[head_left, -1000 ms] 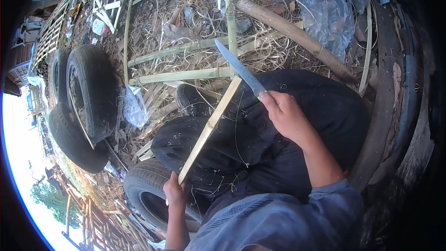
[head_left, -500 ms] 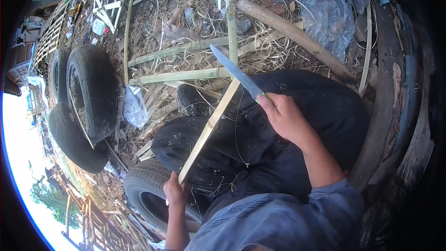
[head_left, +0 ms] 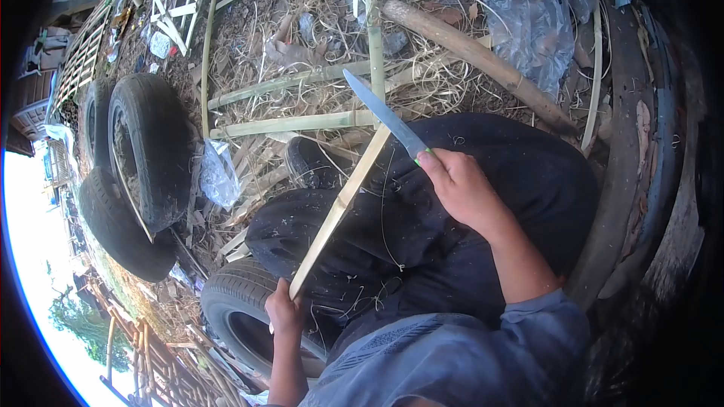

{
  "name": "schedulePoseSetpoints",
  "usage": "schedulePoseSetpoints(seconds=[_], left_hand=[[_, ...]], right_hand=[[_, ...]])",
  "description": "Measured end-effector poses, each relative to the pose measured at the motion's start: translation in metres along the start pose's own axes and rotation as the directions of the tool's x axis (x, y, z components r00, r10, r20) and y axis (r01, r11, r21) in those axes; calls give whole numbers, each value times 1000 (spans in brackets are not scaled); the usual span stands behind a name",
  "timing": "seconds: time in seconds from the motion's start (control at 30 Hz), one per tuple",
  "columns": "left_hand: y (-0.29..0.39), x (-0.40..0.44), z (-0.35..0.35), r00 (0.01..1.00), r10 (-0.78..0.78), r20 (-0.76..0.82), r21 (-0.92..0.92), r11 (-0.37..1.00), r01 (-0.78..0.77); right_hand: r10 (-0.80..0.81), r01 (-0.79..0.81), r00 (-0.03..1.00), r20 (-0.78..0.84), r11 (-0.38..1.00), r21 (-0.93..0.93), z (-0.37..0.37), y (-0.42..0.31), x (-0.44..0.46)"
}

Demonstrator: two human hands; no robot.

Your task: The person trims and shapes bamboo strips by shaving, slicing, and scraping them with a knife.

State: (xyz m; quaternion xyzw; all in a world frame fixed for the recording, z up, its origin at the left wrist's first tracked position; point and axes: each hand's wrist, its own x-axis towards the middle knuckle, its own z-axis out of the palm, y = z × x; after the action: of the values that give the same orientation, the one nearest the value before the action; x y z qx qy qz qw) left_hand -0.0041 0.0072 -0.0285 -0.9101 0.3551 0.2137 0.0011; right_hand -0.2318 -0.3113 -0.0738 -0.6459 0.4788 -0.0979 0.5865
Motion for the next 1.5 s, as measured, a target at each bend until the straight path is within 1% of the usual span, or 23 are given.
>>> schedulePoseSetpoints(seconds=[0.07,0.23,0.27,0.33,0.67,0.83,1.27,1.37,1.5], left_hand=[[1,0,-1,1000,3,0,-4,1000,-3],[1,0,0,1000,27,-9,-2,1000,-27],[1,0,0,999,38,-14,-4,999,-38],[1,0,0,999,34,-12,-4,999,-34],[3,0,-1,1000,16,-5,7,1000,-15],[0,0,0,1000,12,0,21,1000,-12],[1,0,1,1000,-13,-8,10,1000,13],[0,0,1,1000,9,-9,7,1000,-9],[0,0,1,1000,-2,-7,18,1000,2]], right_hand=[[-4,4,1000,10,1000,-11,0,0,0],[40,-37,999,-27,994,103,-3,-2,1],[41,-38,999,-26,994,103,-2,-2,1],[3,-3,1000,-19,1000,7,-1,-2,2],[-17,17,999,-33,1000,8,1,-2,2],[20,-20,1000,-11,1000,13,0,-4,1],[17,-17,1000,-18,1000,12,-1,-5,1],[13,-13,1000,-16,1000,-4,-1,-5,1],[7,-6,1000,-12,1000,6,0,-2,1]])
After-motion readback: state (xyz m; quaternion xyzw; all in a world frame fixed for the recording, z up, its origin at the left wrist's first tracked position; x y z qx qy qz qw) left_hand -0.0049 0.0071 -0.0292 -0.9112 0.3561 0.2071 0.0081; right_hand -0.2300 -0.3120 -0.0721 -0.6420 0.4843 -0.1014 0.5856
